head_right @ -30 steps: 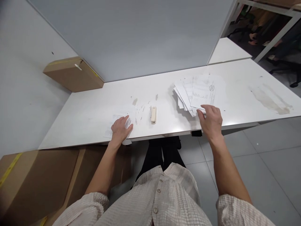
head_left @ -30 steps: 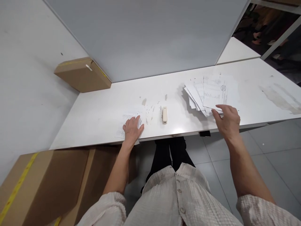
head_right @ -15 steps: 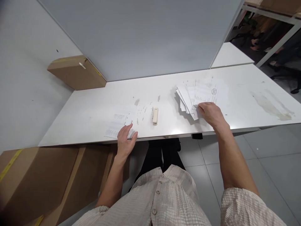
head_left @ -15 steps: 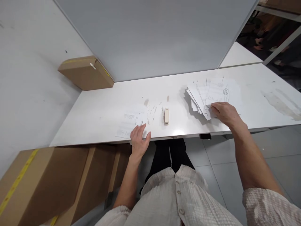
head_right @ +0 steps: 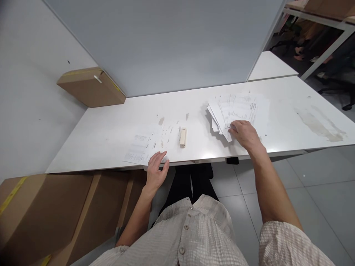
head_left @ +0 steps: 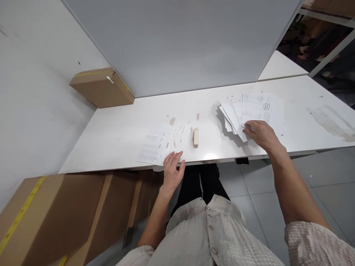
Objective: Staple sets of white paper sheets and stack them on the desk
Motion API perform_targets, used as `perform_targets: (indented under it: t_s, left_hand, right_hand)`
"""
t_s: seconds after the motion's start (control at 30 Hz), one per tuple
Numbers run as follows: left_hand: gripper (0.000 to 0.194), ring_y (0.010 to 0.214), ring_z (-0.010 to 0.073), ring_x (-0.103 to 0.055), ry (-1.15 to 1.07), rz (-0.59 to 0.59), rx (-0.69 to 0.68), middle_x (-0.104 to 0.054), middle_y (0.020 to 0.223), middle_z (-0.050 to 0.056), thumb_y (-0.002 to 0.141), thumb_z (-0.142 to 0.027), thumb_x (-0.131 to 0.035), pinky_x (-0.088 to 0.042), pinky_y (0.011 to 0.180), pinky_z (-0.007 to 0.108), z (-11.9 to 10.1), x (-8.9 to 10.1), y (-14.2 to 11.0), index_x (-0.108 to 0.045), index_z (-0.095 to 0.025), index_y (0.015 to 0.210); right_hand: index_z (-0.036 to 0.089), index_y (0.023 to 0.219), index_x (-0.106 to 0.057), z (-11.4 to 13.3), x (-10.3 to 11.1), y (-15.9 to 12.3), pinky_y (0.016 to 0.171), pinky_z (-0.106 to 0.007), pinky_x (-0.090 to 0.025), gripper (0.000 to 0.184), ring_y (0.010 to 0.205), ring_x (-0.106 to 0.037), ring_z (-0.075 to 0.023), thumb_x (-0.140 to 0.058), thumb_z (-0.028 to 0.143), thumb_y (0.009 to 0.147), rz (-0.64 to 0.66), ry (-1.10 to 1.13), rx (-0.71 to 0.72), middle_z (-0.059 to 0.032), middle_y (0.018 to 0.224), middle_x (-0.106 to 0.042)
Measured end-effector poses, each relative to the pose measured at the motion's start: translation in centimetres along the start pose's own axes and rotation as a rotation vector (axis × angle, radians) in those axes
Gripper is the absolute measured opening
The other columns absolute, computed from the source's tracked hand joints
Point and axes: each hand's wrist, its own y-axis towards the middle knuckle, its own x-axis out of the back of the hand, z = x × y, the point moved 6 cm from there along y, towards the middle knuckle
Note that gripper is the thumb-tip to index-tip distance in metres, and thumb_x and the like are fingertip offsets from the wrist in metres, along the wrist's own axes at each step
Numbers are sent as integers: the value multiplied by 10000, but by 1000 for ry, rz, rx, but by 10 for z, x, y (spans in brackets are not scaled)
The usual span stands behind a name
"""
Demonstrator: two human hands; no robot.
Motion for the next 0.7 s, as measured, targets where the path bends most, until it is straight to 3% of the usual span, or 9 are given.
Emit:
perform_targets:
  t_s: [0.2,0.47,0.6,0.7]
  left_hand:
    - [333,1116,240,-545,-9,25,19,-646,1100,95,867,-245,-501,-439,963,430,2,-2,-4,-547,-189,1192]
    - [343,1093,238,-558,-18,53,17,-646,1107,91,867,-225,-504,-443,958,440,-1,-4,-5,-534,-196,1208]
    - [324,1094,240,-558,-111,62,58,-651,1097,85,863,-245,-510,-438,963,456,-6,-4,-7,-558,-207,1182]
    - [308,1050,219,-585,-367,114,208,-659,1073,81,859,-292,-525,-441,965,441,-14,-11,-10,-584,-208,1149]
  right_hand:
    - [197,909,-646,3,0,1,709,-354,-438,280,977,-549,-282,-419,357,872,49,-55,58,-80,1019,-661]
    - [142,900,-661,16,-3,0,668,-352,-444,326,943,-584,-293,-354,250,892,-5,-202,47,-126,969,-678]
    - [137,900,-641,12,1,-1,606,-336,-423,300,836,-613,-275,-358,237,888,-114,-230,-17,-136,883,-683]
    - [127,1006,-598,21,17,-11,588,-335,-432,309,781,-626,-253,-335,258,911,-255,-134,-56,-147,923,-686]
